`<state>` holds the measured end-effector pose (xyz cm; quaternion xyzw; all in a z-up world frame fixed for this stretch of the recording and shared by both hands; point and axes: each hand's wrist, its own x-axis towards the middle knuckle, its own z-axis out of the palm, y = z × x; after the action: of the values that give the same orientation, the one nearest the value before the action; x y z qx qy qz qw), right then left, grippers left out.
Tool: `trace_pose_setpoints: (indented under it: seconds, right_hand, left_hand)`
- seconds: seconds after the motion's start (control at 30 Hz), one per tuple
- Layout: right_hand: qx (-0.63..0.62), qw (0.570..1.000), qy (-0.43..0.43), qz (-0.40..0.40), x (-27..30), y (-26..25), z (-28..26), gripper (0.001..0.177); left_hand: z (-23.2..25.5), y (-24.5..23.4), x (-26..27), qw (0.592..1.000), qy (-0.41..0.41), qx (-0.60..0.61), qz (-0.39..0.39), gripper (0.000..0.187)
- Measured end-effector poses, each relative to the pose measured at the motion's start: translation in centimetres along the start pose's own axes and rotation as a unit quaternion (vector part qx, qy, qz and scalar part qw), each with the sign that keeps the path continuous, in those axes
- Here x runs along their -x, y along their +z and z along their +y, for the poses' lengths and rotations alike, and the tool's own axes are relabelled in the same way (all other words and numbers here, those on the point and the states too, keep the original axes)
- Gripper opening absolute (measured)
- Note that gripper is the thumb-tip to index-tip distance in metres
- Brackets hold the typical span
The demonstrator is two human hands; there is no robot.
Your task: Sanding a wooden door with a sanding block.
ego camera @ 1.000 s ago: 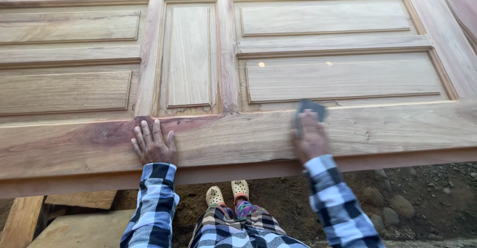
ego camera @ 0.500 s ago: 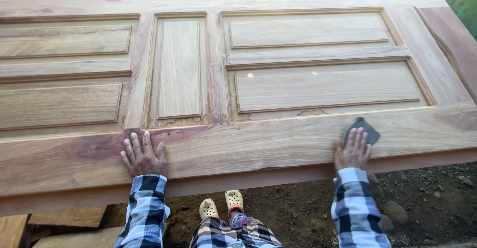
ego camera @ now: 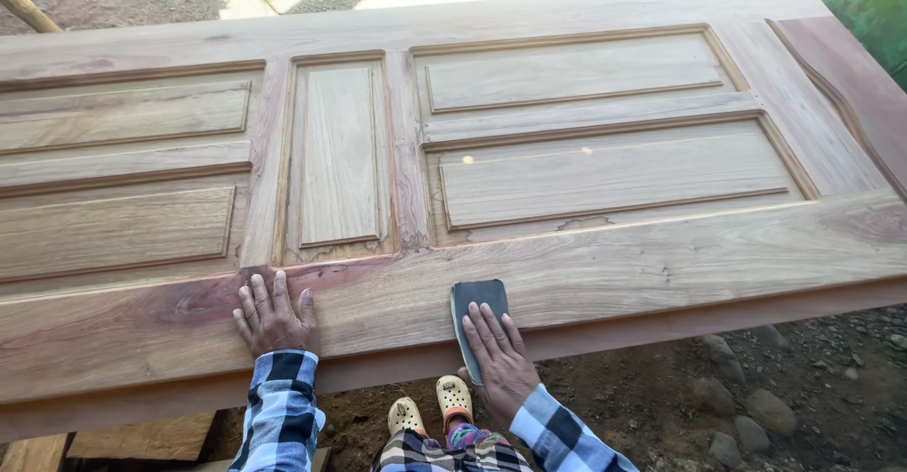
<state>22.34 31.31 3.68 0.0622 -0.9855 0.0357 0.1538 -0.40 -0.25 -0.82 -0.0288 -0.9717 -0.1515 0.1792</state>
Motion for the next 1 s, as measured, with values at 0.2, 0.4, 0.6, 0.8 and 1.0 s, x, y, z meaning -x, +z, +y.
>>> trace_pose_setpoints:
  seconds: [0.2,0.4,0.6,0.8,1.0]
  right_hand:
    - [-0.017,1.000,-0.022,-0.003,4.0,-0.9,5.7,0.077]
    - [0.055,0.979,0.192,0.040,11.0,-2.4,19.3,0.067]
    - [0.117,0.942,0.315,-0.003,11.5,-0.6,21.3,0.080]
    - [0.035,0.978,0.202,0.040,9.0,-0.3,12.0,0.076]
    - [0.011,0.988,0.148,0.029,11.4,-1.1,16.0,0.072]
  left_hand:
    - [-0.7,1.2,-0.3,1.000,0.008,-0.011,-0.001,0.065]
    - [-0.1,-0.2,0.2,1.000,0.013,0.006,-0.016,0.066]
    - [0.5,-0.9,0.0,1.000,0.001,0.016,-0.023,0.065]
    - [0.5,-1.3,0.1,0.999,0.003,0.022,-0.029,0.064]
    - [0.5,-1.4,-0.1,0.999,0.005,0.022,-0.030,0.064]
